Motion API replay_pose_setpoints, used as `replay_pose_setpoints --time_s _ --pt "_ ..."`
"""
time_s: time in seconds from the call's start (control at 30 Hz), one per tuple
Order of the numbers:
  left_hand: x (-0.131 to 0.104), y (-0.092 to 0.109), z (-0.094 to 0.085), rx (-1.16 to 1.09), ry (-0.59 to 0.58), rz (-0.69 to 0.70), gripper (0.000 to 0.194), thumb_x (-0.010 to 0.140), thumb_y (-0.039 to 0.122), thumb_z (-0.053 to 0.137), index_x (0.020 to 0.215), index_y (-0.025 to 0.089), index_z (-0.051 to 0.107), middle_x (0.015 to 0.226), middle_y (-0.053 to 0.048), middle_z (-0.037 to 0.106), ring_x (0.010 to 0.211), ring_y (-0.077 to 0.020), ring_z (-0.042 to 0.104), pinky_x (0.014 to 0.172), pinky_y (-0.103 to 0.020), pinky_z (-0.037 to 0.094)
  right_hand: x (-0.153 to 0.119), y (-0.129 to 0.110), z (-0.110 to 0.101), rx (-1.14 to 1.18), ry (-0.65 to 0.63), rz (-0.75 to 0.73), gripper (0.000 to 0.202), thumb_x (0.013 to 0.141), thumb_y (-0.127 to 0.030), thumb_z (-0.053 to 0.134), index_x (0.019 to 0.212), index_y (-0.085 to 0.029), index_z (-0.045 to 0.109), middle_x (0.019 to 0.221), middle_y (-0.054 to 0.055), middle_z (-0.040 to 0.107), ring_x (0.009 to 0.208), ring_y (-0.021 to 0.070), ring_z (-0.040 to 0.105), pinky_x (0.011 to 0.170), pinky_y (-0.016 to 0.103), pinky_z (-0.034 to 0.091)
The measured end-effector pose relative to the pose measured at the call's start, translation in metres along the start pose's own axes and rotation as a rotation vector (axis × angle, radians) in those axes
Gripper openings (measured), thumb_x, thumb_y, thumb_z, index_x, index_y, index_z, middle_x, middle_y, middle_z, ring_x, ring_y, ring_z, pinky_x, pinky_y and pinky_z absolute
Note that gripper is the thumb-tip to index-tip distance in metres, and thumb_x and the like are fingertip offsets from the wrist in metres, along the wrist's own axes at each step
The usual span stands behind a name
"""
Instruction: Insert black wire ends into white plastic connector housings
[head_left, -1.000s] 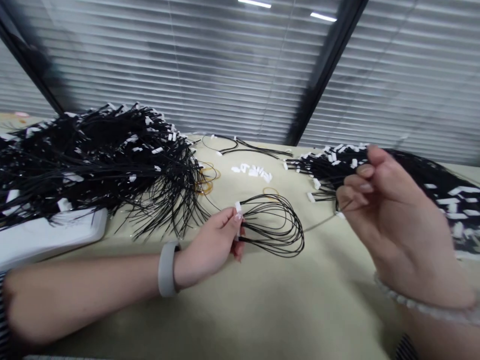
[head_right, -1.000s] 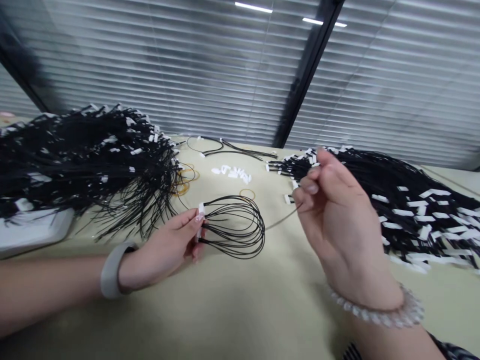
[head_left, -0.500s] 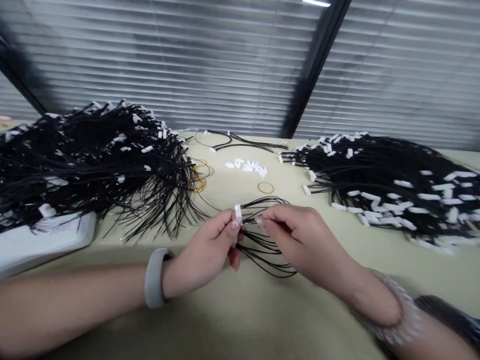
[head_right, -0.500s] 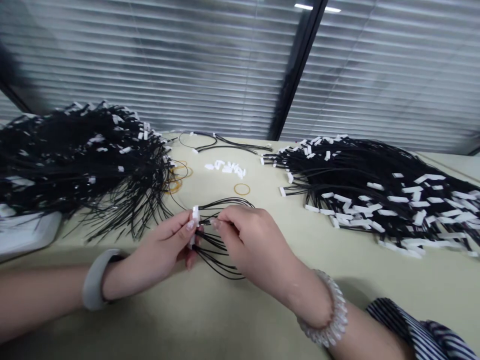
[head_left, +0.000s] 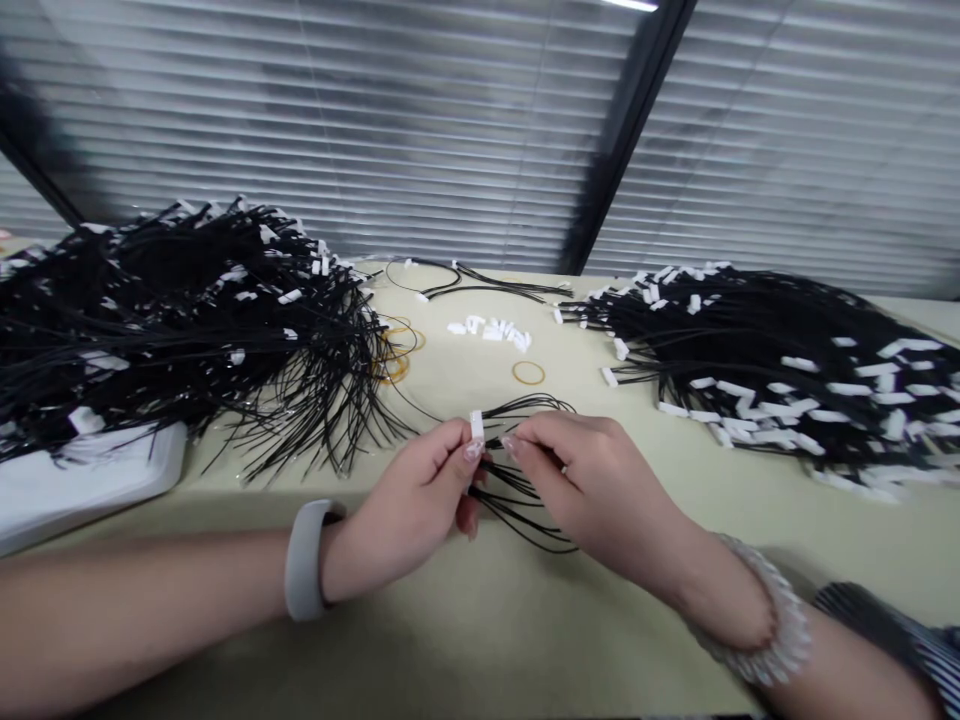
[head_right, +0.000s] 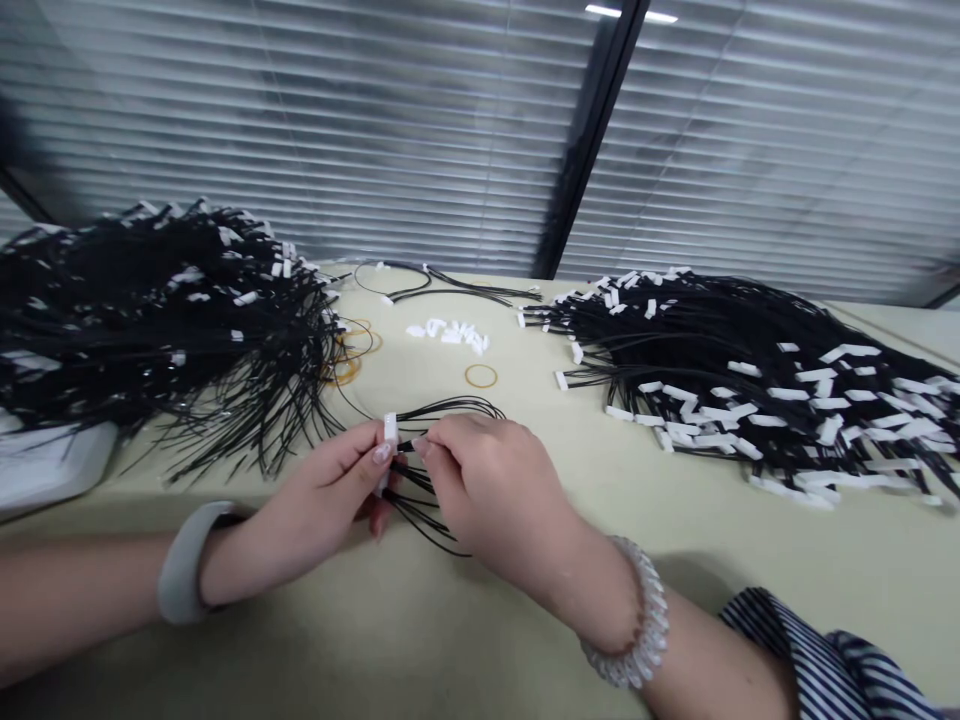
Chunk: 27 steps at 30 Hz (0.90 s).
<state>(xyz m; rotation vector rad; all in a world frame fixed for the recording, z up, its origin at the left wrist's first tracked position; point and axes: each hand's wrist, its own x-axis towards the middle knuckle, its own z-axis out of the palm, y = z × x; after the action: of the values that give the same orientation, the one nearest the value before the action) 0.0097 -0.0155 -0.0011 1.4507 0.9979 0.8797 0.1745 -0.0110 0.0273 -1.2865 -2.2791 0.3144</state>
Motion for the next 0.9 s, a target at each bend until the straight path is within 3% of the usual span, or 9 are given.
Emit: replay_pose_setpoints --time_s 0.5,0.63,0.7,0.73,0.8,0.87,0.9 --pt "-0.002 -0.003 0.000 0.027 -0.006 0.011 0.025 0.089 0.036 0.035 0.075 0.017 0.044 0.064 0.005 0.041 0.045 -0.0065 0.048 0.043 -0.021 0.040 -0.002 -0.002 0.009 -0.070 0.025 -0.100 0.024 0.085 -0.020 0.040 0.063 -0.016 0.048 0.061 0.000 0.051 0.058 0.0099 0.045 0.057 0.025 0.034" --pt "-0.001 -0.004 0.000 -0.025 -0.019 0.028 0.025 0.089 0.036 0.035 0.074 0.017 0.042 0.066 0.006 0.041 0.045 -0.0054 0.048 0.044 -0.020 0.040 -0.001 0.002 -0.005 -0.020 0.199 -0.178 0.011 0.082 -0.017 0.048 0.077 -0.016 0.058 0.068 0.001 0.056 0.065 0.0109 0.050 0.061 0.024 0.040" --pt "-0.002 -0.004 0.000 -0.028 -0.038 0.025 0.025 0.089 0.036 0.036 0.074 0.017 0.041 0.068 0.005 0.044 0.045 -0.0048 0.048 0.044 -0.019 0.040 0.002 0.006 -0.013 -0.059 0.281 -0.213 0.017 0.079 -0.018 0.052 0.095 -0.015 0.060 0.085 0.006 0.060 0.082 0.0147 0.054 0.074 0.028 0.044" --pt "-0.002 -0.003 0.001 -0.023 -0.049 0.018 0.024 0.089 0.035 0.036 0.075 0.017 0.042 0.069 0.004 0.046 0.045 -0.0047 0.048 0.044 -0.019 0.041 0.004 0.008 -0.016 -0.088 0.263 -0.228 0.024 0.079 -0.017 0.053 0.102 -0.015 0.059 0.098 0.008 0.059 0.094 0.0175 0.053 0.082 0.032 0.043" --pt "-0.004 -0.002 0.002 -0.018 -0.074 -0.002 0.021 0.089 0.033 0.037 0.077 0.017 0.044 0.072 0.003 0.049 0.046 -0.0048 0.049 0.044 -0.020 0.042 0.007 0.012 -0.018 -0.097 0.099 -0.258 0.028 0.079 -0.014 0.050 0.106 -0.018 0.059 0.114 0.008 0.055 0.107 0.0195 0.049 0.091 0.036 0.040" --pt "-0.005 -0.001 0.003 -0.029 -0.088 -0.021 0.018 0.088 0.031 0.039 0.078 0.017 0.044 0.072 0.003 0.051 0.046 -0.0050 0.048 0.045 -0.020 0.042 0.010 0.015 -0.020 -0.026 -0.066 -0.278 0.024 0.080 -0.010 0.048 0.097 -0.020 0.061 0.105 0.005 0.060 0.098 0.0158 0.054 0.086 0.031 0.044" --pt "-0.005 -0.001 0.003 -0.039 -0.092 -0.028 0.018 0.087 0.031 0.039 0.078 0.017 0.044 0.071 0.003 0.051 0.046 -0.0050 0.047 0.044 -0.020 0.042 0.011 0.016 -0.021 0.016 -0.088 -0.286 0.022 0.080 -0.008 0.048 0.091 -0.020 0.062 0.096 0.003 0.062 0.089 0.0135 0.057 0.079 0.028 0.047"
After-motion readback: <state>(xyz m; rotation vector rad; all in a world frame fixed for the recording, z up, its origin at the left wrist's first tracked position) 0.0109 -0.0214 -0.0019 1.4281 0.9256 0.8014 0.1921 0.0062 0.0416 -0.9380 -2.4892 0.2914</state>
